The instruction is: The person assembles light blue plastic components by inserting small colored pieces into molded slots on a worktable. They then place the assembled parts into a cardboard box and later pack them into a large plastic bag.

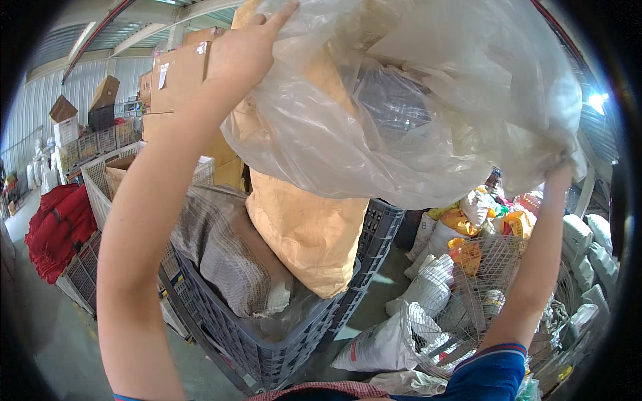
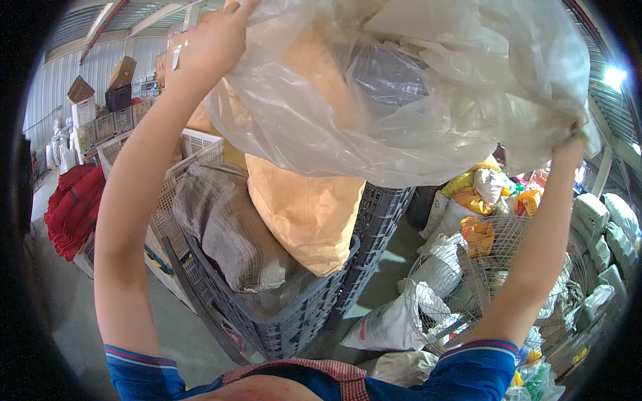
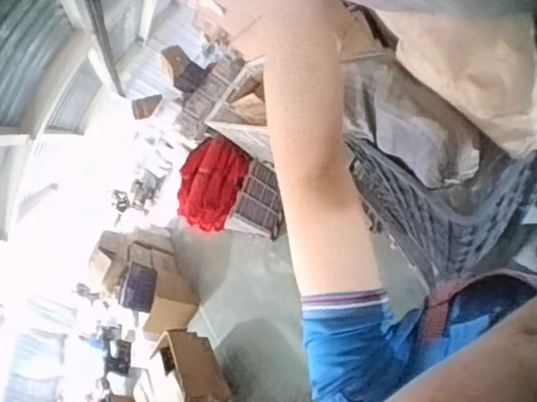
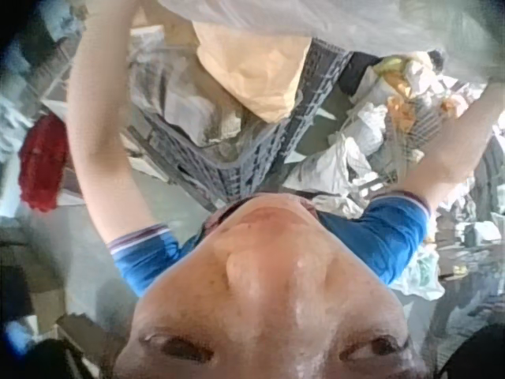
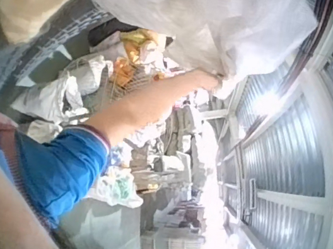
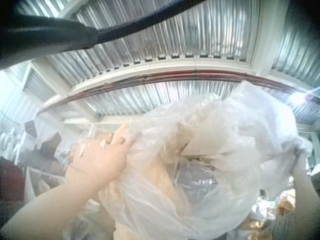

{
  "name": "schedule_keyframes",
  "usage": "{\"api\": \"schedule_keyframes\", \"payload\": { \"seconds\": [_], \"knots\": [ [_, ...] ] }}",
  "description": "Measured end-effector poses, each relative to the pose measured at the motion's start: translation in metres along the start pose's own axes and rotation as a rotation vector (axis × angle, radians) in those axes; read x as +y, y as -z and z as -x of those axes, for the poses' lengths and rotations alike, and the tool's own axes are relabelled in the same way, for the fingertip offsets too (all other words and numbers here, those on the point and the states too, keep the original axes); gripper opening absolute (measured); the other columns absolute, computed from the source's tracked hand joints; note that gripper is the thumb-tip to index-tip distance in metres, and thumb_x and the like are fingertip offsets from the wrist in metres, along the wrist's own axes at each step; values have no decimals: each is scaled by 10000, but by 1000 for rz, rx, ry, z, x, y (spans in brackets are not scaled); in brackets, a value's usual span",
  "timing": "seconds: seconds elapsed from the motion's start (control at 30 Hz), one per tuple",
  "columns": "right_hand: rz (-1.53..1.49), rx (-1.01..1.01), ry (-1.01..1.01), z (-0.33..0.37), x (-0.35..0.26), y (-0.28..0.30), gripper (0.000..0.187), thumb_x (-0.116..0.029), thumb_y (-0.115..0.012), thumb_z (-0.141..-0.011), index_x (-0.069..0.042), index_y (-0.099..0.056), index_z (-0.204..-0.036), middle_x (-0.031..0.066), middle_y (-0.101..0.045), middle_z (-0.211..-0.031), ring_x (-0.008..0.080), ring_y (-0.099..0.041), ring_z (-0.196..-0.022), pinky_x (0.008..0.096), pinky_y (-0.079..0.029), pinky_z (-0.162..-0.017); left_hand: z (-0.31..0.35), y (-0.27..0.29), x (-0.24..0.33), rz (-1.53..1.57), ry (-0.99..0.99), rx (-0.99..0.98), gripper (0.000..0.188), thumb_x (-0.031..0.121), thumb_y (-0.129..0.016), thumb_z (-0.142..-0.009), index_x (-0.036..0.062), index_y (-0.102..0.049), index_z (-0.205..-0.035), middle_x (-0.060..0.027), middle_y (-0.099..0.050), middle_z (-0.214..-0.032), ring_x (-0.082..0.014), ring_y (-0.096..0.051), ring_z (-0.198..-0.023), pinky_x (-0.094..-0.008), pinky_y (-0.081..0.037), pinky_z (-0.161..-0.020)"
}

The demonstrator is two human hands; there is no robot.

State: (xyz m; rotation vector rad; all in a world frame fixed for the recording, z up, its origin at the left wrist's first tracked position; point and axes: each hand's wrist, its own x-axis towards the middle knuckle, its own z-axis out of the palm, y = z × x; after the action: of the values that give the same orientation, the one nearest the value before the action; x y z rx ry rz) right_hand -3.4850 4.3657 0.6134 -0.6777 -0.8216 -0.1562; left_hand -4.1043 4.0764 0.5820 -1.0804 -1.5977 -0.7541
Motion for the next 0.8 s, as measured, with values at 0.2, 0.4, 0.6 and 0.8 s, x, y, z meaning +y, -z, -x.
{"api": "schedule_keyframes", "payload": {
  "seconds": [0.2,0.4,0.6,0.8],
  "knots": [
    [-77,134,-23,-35,-18,38,389,-118,-601,-818,8,-555,-1183,97,-598,-1161,221,-594,-1026,349,-471,-880,6,11,-11,-127,-81,109,561,82,-470,-806,247,-444,-1342,-111,-639,-1029,-303,-646,-856,-449,-524,-719],
    [-393,256,-258,18,42,56,397,-116,-617,-815,10,-545,-1185,99,-589,-1163,219,-591,-1023,352,-477,-872,4,-7,-9,-85,-303,389,548,108,-512,-808,240,-442,-1335,-92,-607,-1081,-274,-594,-968,-407,-488,-821],
    [-523,313,-275,59,54,51,407,-114,-633,-812,12,-534,-1187,102,-579,-1164,218,-588,-1020,356,-483,-864,-25,-49,81,-242,-1340,1010,435,164,-621,-731,206,-572,-1161,-22,-500,-1307,-176,-416,-1248,-310,-415,-960],
    [-600,383,-219,96,45,47,419,-112,-649,-810,14,-523,-1188,104,-569,-1166,217,-585,-1017,359,-489,-857,-81,-52,166,160,-474,53,354,156,-569,-833,108,-572,-1184,-82,-678,-903,-251,-654,-913,-378,-529,-776]
  ]
}}
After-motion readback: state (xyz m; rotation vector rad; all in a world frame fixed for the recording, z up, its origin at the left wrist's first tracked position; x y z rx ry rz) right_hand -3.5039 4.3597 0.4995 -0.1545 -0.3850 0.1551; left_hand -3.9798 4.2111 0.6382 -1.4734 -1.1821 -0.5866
